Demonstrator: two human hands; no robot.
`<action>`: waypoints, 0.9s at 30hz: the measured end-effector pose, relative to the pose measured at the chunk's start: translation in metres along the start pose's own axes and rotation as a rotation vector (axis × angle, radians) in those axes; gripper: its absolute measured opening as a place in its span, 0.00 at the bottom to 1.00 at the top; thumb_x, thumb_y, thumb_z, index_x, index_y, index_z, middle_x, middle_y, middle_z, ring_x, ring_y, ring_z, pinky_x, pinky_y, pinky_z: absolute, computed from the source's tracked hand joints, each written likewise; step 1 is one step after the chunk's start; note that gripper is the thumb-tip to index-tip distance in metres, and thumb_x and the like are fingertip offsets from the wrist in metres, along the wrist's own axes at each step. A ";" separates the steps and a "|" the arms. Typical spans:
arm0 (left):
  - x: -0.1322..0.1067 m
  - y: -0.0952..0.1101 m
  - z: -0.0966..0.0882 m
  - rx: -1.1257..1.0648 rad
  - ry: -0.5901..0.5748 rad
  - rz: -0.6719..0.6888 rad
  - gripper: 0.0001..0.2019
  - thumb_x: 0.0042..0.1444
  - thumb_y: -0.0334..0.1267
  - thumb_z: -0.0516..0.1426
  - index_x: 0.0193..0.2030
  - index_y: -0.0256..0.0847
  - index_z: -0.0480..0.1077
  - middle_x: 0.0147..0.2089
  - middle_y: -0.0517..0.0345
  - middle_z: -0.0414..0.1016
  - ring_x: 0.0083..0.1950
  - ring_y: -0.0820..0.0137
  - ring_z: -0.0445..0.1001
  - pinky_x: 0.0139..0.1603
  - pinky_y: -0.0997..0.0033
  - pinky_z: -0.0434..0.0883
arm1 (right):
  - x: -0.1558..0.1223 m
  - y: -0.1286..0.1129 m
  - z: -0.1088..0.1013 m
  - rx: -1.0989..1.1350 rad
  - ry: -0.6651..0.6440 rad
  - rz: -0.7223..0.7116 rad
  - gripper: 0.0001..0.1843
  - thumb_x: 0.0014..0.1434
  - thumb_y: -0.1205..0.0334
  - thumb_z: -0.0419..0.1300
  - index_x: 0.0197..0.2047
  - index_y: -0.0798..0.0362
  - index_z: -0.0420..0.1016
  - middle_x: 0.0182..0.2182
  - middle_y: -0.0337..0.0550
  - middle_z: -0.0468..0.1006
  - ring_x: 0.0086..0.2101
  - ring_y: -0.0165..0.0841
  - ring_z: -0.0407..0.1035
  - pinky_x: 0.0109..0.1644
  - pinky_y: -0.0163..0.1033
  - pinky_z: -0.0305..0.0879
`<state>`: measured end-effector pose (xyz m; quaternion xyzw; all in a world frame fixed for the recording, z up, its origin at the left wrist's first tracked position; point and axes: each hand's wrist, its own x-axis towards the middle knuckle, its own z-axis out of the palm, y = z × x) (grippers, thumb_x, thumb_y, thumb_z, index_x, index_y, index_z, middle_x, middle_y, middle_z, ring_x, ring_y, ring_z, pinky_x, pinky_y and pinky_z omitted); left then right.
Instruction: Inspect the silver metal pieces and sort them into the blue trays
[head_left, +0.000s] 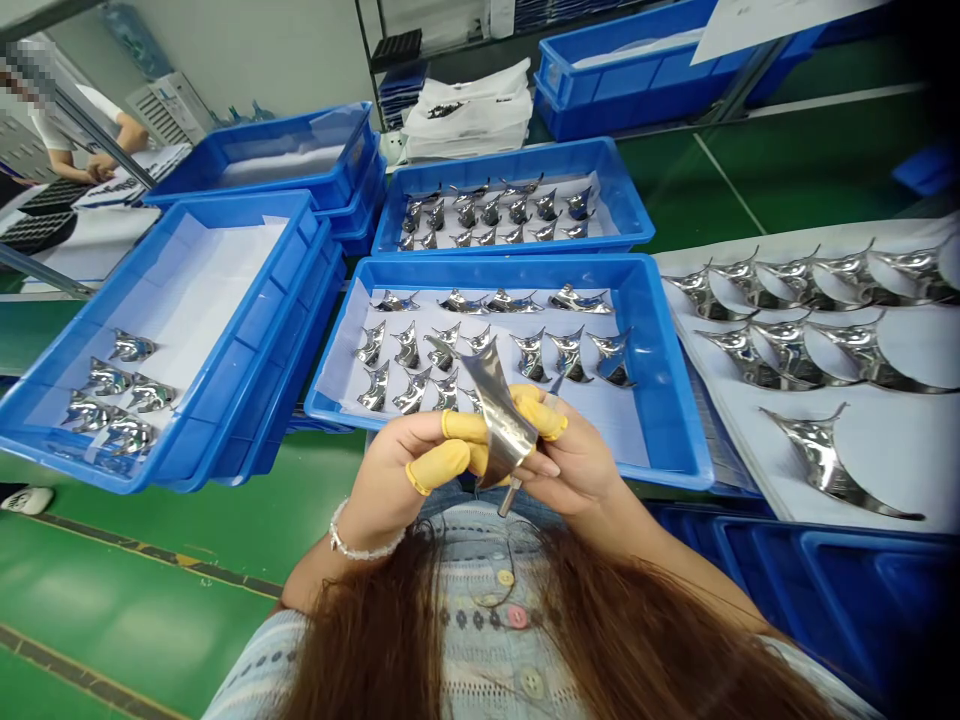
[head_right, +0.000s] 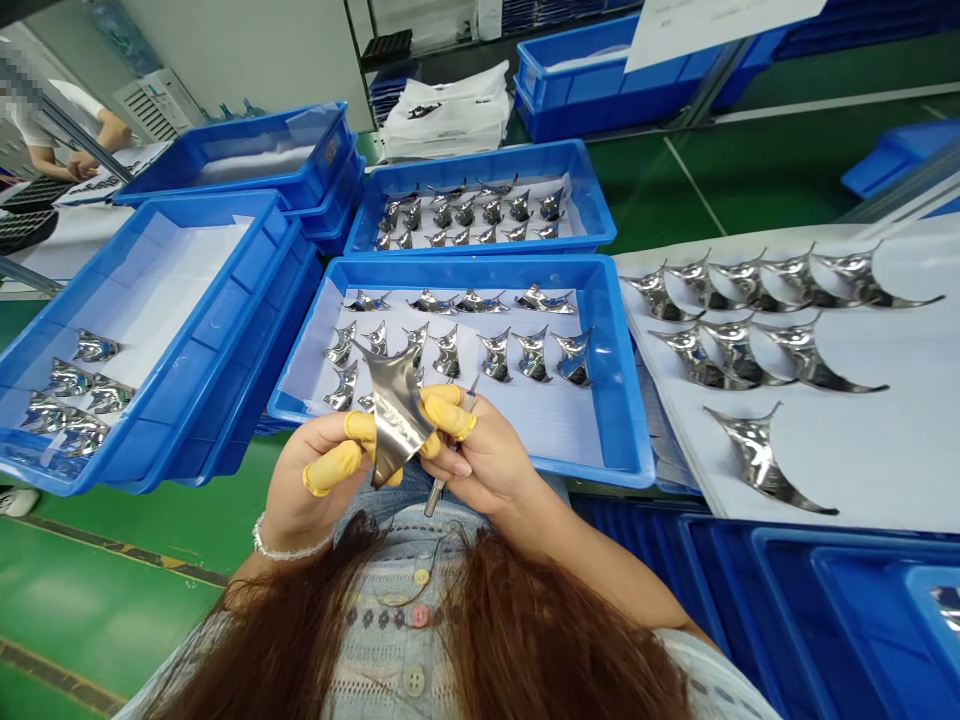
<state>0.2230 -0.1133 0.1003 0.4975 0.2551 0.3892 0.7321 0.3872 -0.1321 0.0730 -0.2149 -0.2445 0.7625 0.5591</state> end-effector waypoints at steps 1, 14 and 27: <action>0.000 -0.001 -0.003 0.031 -0.010 0.018 0.15 0.57 0.50 0.65 0.35 0.38 0.81 0.26 0.57 0.74 0.28 0.71 0.70 0.32 0.71 0.70 | -0.001 -0.002 0.000 -0.041 -0.008 -0.026 0.23 0.54 0.47 0.71 0.22 0.54 0.69 0.09 0.25 0.56 0.12 0.19 0.39 0.17 0.29 0.38; -0.004 0.000 -0.015 0.260 0.083 0.183 0.11 0.51 0.48 0.69 0.35 0.43 0.83 0.32 0.55 0.80 0.34 0.66 0.73 0.38 0.67 0.71 | -0.010 -0.011 0.004 -0.290 0.069 -0.148 0.18 0.44 0.47 0.76 0.22 0.53 0.81 0.13 0.38 0.71 0.14 0.25 0.59 0.16 0.30 0.54; -0.008 0.007 -0.012 0.476 -0.056 0.416 0.10 0.52 0.49 0.68 0.31 0.47 0.82 0.25 0.57 0.72 0.30 0.67 0.67 0.36 0.64 0.62 | -0.011 -0.008 -0.001 -0.399 -0.053 -0.295 0.12 0.50 0.51 0.74 0.28 0.50 0.85 0.22 0.41 0.75 0.24 0.30 0.65 0.27 0.35 0.65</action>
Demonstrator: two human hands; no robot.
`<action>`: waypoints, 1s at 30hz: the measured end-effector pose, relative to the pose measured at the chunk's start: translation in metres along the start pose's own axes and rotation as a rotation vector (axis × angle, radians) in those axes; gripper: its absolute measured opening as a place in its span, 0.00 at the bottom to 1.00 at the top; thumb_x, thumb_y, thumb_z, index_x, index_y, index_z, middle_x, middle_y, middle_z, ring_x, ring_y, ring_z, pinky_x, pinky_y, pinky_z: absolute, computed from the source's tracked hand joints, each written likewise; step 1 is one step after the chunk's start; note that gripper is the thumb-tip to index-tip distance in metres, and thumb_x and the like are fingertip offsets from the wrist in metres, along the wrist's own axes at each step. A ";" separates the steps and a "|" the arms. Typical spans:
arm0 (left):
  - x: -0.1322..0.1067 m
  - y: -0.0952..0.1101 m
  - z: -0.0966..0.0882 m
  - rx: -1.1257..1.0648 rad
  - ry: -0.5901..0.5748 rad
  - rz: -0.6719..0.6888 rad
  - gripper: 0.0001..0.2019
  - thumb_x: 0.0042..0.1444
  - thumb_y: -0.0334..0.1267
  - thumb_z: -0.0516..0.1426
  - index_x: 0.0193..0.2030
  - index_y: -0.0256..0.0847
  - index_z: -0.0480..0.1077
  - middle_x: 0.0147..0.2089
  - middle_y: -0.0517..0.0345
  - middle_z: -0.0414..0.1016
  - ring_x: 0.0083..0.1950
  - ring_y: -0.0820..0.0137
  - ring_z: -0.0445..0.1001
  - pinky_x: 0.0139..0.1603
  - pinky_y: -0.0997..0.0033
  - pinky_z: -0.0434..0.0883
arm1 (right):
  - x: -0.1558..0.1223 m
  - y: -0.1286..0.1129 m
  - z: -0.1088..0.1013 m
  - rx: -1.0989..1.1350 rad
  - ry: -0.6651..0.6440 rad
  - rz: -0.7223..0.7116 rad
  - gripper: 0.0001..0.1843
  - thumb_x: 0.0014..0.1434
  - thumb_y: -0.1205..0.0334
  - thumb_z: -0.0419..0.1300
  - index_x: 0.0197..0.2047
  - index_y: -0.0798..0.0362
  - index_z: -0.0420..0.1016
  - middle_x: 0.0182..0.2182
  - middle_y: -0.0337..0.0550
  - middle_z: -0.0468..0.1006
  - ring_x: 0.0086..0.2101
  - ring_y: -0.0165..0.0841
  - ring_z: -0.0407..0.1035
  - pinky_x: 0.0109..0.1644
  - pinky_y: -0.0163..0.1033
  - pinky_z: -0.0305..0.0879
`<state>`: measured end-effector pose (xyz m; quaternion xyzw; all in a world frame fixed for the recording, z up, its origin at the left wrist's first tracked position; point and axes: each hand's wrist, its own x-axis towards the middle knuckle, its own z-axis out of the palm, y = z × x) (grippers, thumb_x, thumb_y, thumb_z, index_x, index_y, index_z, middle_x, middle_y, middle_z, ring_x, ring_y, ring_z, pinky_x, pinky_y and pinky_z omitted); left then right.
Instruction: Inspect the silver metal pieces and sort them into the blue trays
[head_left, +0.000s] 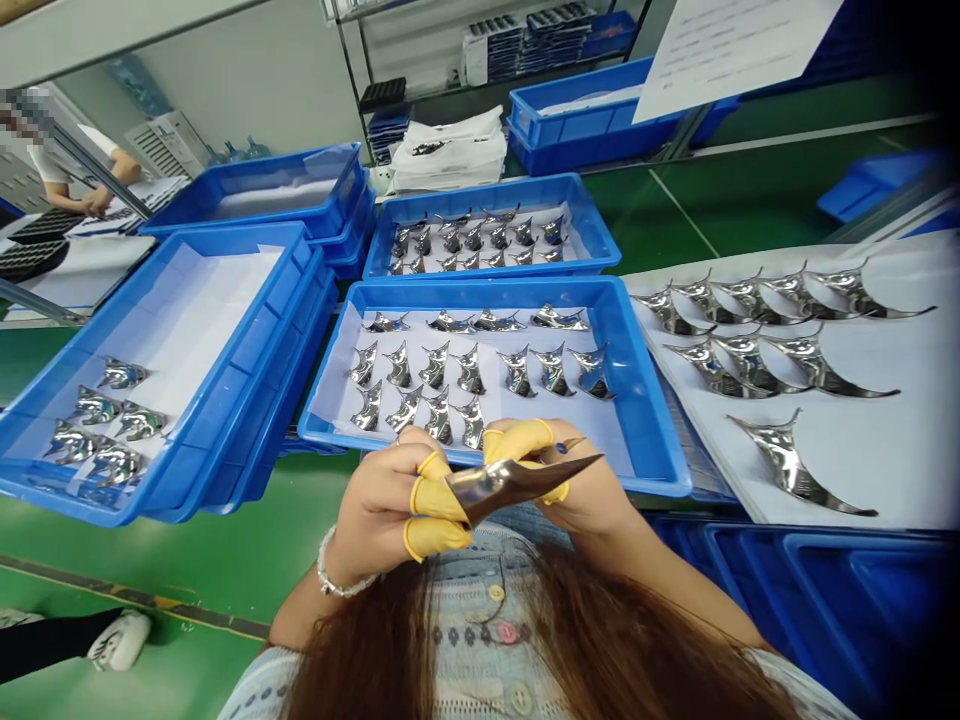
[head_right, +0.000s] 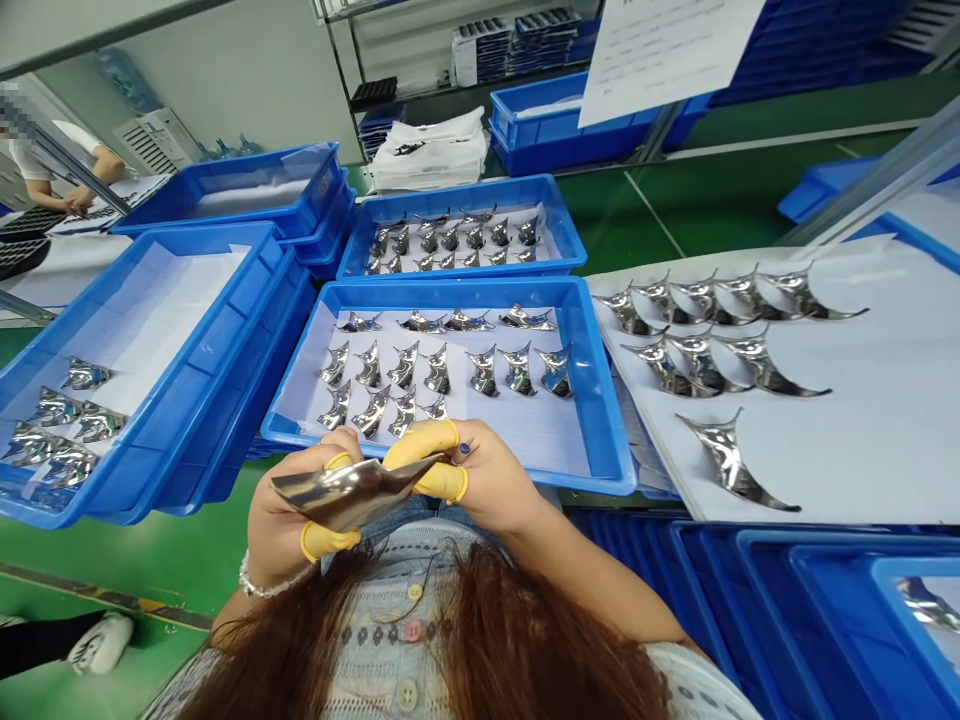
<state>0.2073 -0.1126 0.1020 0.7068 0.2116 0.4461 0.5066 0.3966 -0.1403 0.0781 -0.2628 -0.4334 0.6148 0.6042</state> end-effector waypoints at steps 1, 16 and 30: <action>0.001 0.002 0.000 -0.005 -0.001 -0.020 0.10 0.52 0.49 0.69 0.30 0.46 0.81 0.25 0.57 0.71 0.30 0.67 0.66 0.36 0.64 0.62 | 0.000 0.000 0.000 -0.004 -0.009 -0.006 0.13 0.50 0.49 0.74 0.28 0.50 0.85 0.22 0.41 0.75 0.24 0.30 0.65 0.28 0.35 0.64; -0.004 0.000 -0.001 0.013 0.006 -0.023 0.07 0.53 0.45 0.68 0.31 0.46 0.81 0.26 0.56 0.73 0.31 0.66 0.67 0.37 0.64 0.62 | -0.001 -0.003 0.001 -0.086 -0.019 0.011 0.18 0.50 0.44 0.72 0.26 0.51 0.83 0.20 0.39 0.70 0.22 0.29 0.60 0.25 0.35 0.56; -0.005 -0.008 -0.004 -0.026 -0.023 0.028 0.09 0.56 0.46 0.66 0.31 0.46 0.81 0.25 0.57 0.71 0.32 0.67 0.66 0.40 0.64 0.64 | 0.001 -0.016 0.005 -0.123 -0.085 -0.049 0.17 0.54 0.44 0.71 0.25 0.49 0.83 0.20 0.39 0.70 0.21 0.28 0.59 0.23 0.34 0.53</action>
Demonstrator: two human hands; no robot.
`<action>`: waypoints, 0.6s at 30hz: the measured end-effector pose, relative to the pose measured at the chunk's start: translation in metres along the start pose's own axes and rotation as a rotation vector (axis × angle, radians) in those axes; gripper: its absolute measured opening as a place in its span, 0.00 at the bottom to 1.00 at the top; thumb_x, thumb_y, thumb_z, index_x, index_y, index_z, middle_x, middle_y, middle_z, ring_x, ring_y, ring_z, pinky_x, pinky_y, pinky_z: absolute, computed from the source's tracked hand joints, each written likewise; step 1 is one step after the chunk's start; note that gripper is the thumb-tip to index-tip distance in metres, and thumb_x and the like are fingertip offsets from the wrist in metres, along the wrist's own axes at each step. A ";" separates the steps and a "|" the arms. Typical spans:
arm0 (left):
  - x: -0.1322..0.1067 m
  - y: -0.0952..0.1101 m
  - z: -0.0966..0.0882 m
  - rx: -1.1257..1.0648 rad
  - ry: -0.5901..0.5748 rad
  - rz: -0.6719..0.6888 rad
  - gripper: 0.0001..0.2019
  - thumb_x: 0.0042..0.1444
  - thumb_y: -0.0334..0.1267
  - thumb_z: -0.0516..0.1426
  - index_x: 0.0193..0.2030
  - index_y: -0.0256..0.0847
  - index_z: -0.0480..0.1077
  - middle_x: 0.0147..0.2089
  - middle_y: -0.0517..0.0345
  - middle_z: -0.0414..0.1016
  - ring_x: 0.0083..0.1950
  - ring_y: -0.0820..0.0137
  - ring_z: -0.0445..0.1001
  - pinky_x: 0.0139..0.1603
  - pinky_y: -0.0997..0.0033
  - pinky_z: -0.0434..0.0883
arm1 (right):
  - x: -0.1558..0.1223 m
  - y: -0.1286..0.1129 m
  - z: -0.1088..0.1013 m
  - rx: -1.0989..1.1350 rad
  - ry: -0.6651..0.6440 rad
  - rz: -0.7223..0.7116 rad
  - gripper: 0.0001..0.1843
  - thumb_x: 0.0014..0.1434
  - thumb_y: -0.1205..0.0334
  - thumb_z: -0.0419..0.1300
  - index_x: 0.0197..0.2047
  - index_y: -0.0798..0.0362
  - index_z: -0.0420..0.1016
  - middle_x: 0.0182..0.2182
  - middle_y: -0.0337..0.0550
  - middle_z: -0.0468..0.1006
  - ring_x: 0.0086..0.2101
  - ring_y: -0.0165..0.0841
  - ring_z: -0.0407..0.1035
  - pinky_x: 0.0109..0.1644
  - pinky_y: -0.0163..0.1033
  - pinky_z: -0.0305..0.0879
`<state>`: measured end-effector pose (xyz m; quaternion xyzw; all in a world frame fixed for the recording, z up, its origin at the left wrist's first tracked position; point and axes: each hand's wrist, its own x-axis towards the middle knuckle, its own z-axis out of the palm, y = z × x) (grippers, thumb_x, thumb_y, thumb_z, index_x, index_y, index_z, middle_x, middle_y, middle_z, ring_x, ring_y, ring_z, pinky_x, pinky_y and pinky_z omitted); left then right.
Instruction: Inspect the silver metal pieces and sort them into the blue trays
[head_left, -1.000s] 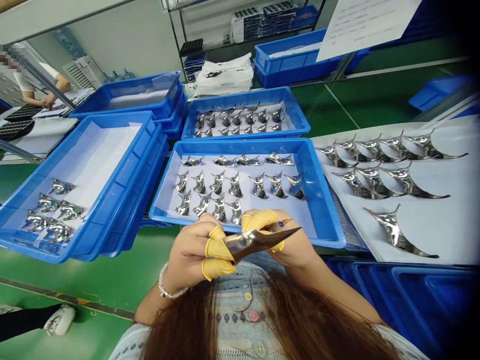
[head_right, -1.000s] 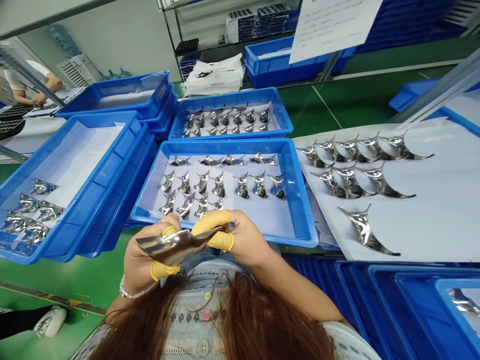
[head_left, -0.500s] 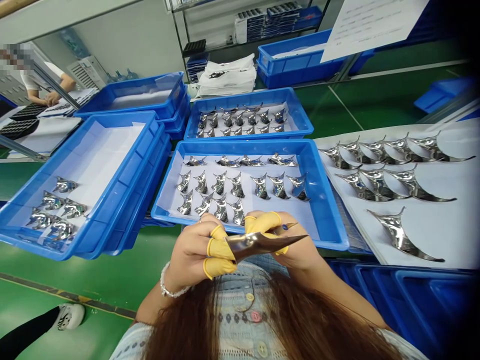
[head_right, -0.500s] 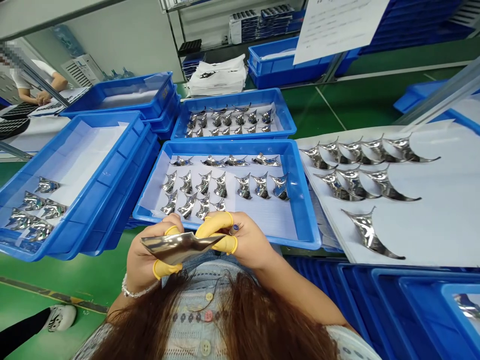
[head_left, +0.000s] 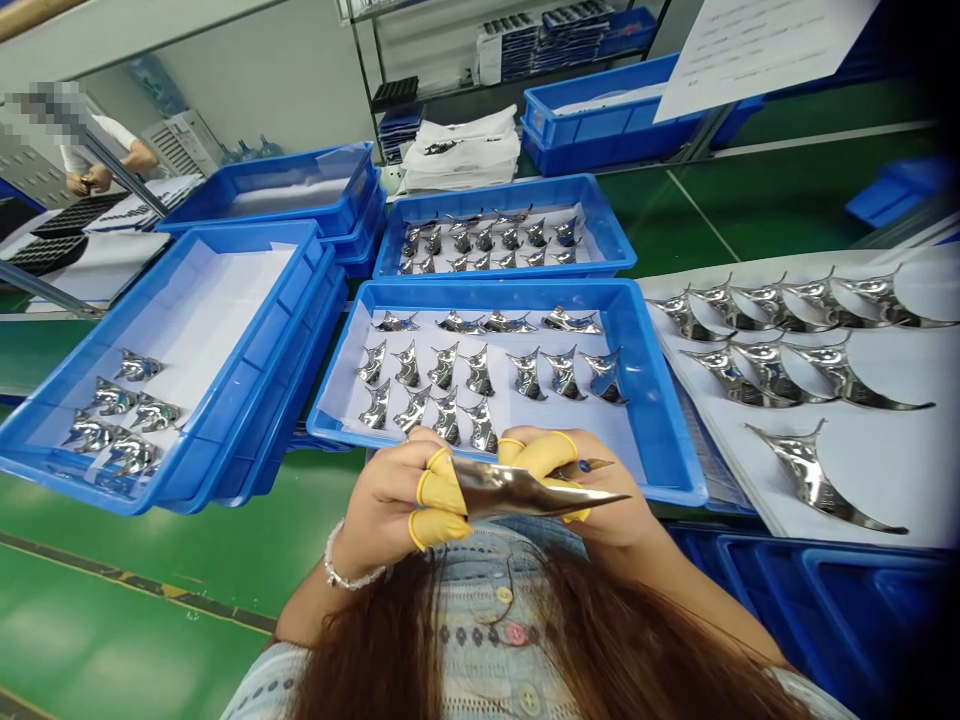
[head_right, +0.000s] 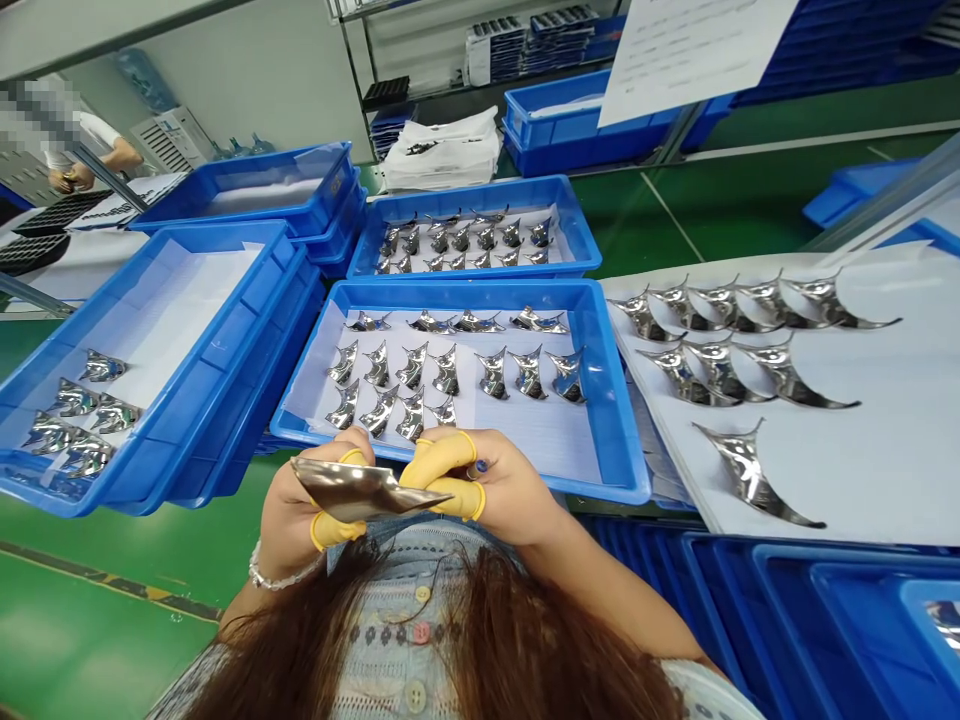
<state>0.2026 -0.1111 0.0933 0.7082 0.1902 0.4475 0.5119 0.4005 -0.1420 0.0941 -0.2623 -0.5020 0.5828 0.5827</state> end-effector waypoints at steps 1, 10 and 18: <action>0.000 -0.001 -0.001 -0.002 -0.010 0.021 0.09 0.56 0.46 0.66 0.31 0.45 0.81 0.26 0.57 0.71 0.33 0.67 0.67 0.40 0.64 0.64 | 0.000 0.000 0.000 -0.001 0.000 0.000 0.17 0.54 0.44 0.71 0.25 0.49 0.83 0.20 0.38 0.69 0.21 0.28 0.58 0.23 0.33 0.53; 0.004 -0.003 -0.001 0.144 -0.039 -0.082 0.14 0.60 0.49 0.62 0.33 0.41 0.80 0.29 0.56 0.77 0.34 0.68 0.74 0.40 0.68 0.70 | -0.010 0.011 -0.016 -0.040 0.082 0.058 0.16 0.50 0.46 0.74 0.30 0.50 0.85 0.25 0.42 0.81 0.26 0.32 0.72 0.29 0.35 0.70; 0.021 -0.070 -0.041 0.599 -0.177 -0.345 0.22 0.55 0.55 0.60 0.50 0.44 0.80 0.47 0.50 0.84 0.49 0.55 0.80 0.55 0.58 0.75 | -0.045 -0.022 -0.107 -1.154 0.686 0.305 0.09 0.58 0.60 0.65 0.40 0.51 0.85 0.39 0.44 0.86 0.39 0.36 0.79 0.45 0.39 0.75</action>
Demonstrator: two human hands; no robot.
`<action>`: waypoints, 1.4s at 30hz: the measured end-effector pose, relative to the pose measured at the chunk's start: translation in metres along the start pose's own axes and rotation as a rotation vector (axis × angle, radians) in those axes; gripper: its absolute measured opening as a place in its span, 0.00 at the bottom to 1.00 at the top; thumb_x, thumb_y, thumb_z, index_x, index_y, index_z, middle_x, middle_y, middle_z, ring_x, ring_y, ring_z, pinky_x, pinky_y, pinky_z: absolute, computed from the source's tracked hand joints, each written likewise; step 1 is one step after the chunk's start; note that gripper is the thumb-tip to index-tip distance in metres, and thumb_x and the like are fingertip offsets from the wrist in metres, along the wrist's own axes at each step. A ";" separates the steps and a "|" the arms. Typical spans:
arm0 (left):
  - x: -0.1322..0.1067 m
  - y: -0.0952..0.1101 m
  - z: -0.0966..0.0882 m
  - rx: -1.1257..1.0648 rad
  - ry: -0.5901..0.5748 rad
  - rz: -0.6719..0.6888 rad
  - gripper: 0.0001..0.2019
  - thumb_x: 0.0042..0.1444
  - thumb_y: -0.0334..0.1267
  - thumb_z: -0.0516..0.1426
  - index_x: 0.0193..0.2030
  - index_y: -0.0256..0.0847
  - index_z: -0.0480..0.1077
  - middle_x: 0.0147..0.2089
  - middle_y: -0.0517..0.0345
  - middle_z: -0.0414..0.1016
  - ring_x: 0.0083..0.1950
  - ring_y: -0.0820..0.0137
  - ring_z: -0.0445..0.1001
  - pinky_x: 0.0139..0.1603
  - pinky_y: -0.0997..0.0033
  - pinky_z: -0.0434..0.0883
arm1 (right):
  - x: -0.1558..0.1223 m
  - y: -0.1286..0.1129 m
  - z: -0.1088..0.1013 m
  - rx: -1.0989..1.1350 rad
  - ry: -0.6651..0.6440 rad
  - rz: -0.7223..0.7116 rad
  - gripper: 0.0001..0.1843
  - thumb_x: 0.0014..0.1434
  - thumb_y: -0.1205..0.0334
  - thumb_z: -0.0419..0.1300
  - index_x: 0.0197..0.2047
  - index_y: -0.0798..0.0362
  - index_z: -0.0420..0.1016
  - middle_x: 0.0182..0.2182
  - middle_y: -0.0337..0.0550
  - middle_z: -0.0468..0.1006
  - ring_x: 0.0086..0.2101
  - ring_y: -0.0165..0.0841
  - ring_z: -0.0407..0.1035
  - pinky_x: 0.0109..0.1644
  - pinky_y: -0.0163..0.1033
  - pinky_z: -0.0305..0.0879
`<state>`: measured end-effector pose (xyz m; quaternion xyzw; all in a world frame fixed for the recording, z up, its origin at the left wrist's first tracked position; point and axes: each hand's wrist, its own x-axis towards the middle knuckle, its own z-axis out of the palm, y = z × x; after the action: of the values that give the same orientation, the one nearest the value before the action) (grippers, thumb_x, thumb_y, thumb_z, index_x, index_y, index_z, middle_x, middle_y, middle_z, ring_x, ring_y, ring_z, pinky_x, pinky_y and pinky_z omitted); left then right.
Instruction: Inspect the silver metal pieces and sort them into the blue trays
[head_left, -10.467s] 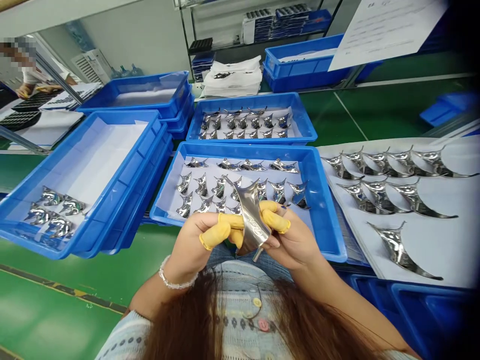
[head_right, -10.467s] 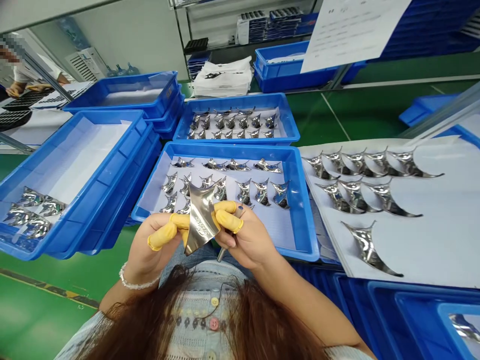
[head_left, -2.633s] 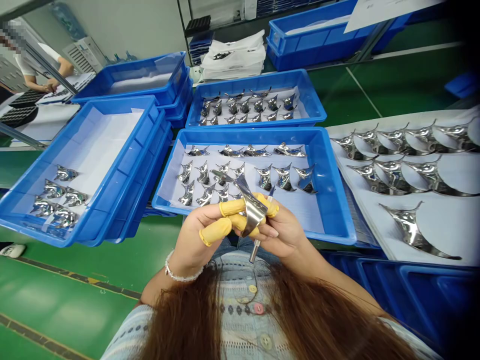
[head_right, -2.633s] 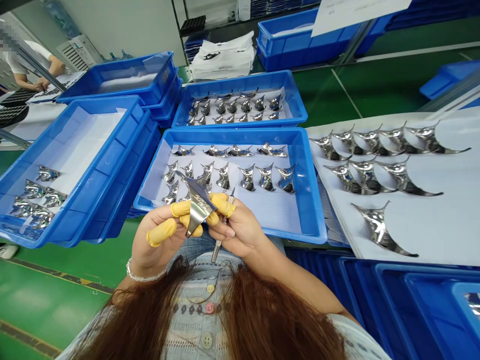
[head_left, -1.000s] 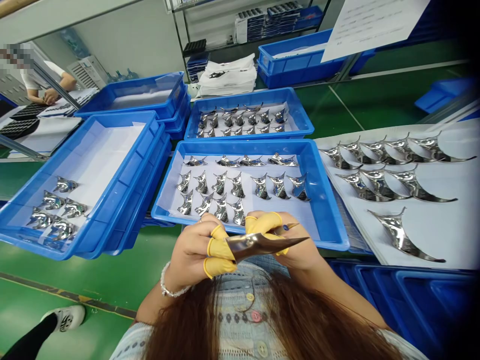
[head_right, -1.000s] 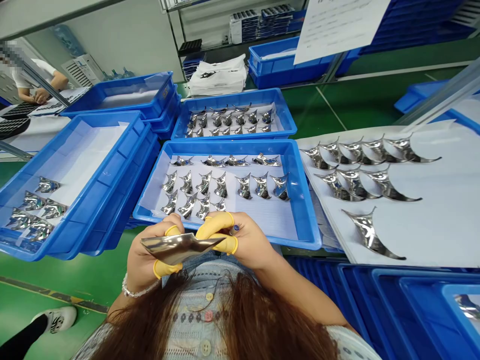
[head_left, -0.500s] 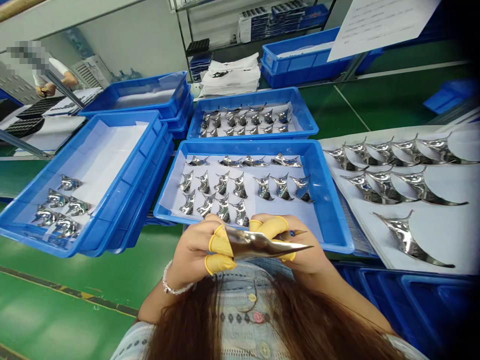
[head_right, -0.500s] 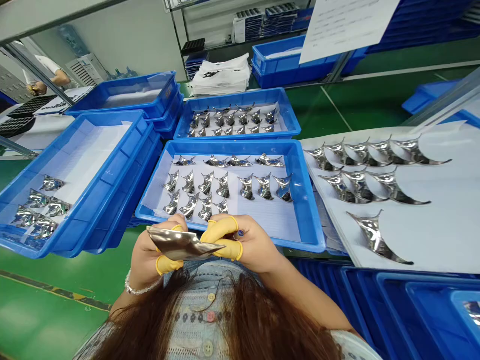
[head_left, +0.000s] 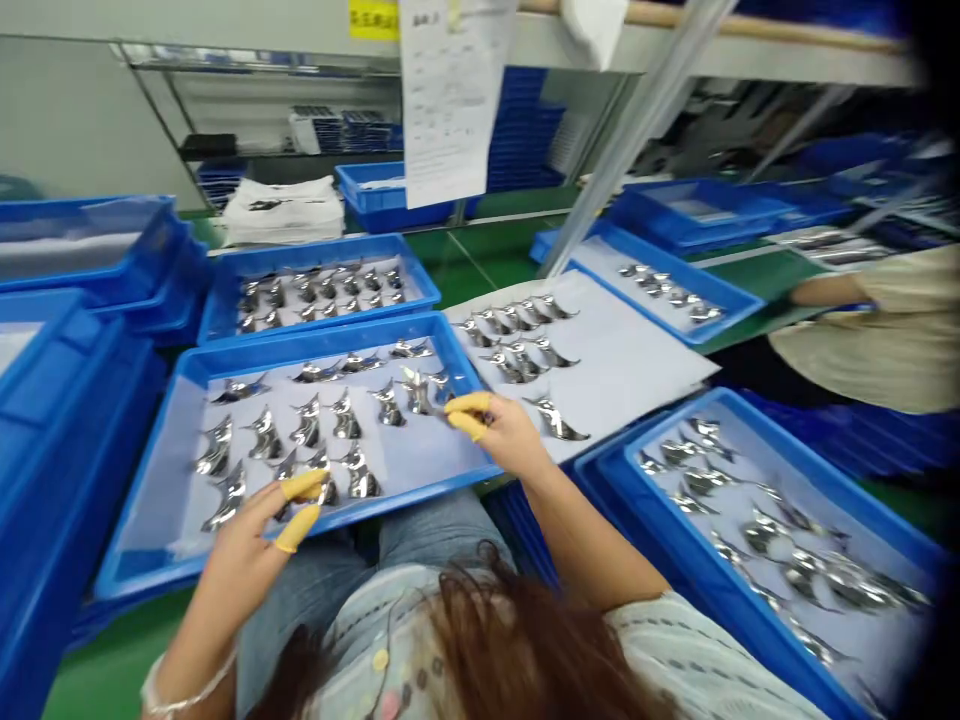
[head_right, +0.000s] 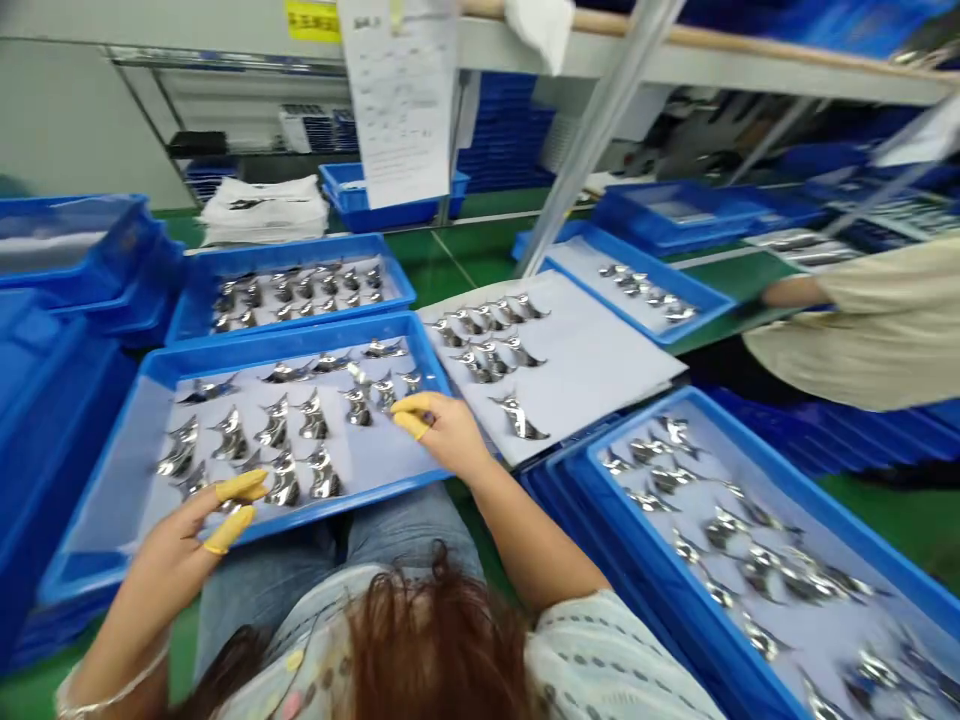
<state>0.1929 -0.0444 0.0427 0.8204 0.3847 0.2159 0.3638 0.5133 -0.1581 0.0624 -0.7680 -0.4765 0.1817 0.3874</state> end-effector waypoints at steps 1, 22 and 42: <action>0.007 -0.012 0.001 0.031 -0.014 -0.013 0.23 0.53 0.56 0.60 0.49 0.44 0.80 0.48 0.50 0.84 0.50 0.54 0.80 0.56 0.57 0.75 | 0.004 0.012 -0.017 -0.123 0.081 0.079 0.11 0.60 0.62 0.63 0.43 0.52 0.84 0.42 0.46 0.85 0.41 0.37 0.79 0.48 0.40 0.74; 0.024 -0.077 0.024 0.161 -0.062 -0.306 0.27 0.44 0.52 0.56 0.48 0.45 0.81 0.47 0.53 0.85 0.49 0.49 0.82 0.45 0.60 0.78 | -0.004 0.123 -0.079 -0.941 -0.038 0.557 0.11 0.70 0.65 0.54 0.48 0.58 0.76 0.45 0.49 0.80 0.44 0.37 0.75 0.49 0.44 0.69; 0.009 -0.050 0.038 -0.085 -0.017 -0.170 0.18 0.60 0.44 0.58 0.53 0.40 0.78 0.49 0.51 0.83 0.47 0.61 0.79 0.54 0.63 0.74 | 0.025 -0.046 0.070 -0.752 -0.622 -0.327 0.16 0.68 0.60 0.55 0.55 0.51 0.78 0.51 0.52 0.80 0.48 0.46 0.77 0.47 0.44 0.71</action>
<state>0.1985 -0.0319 -0.0186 0.7705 0.4401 0.1933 0.4186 0.4531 -0.0957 0.0558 -0.6793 -0.7155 0.1547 -0.0521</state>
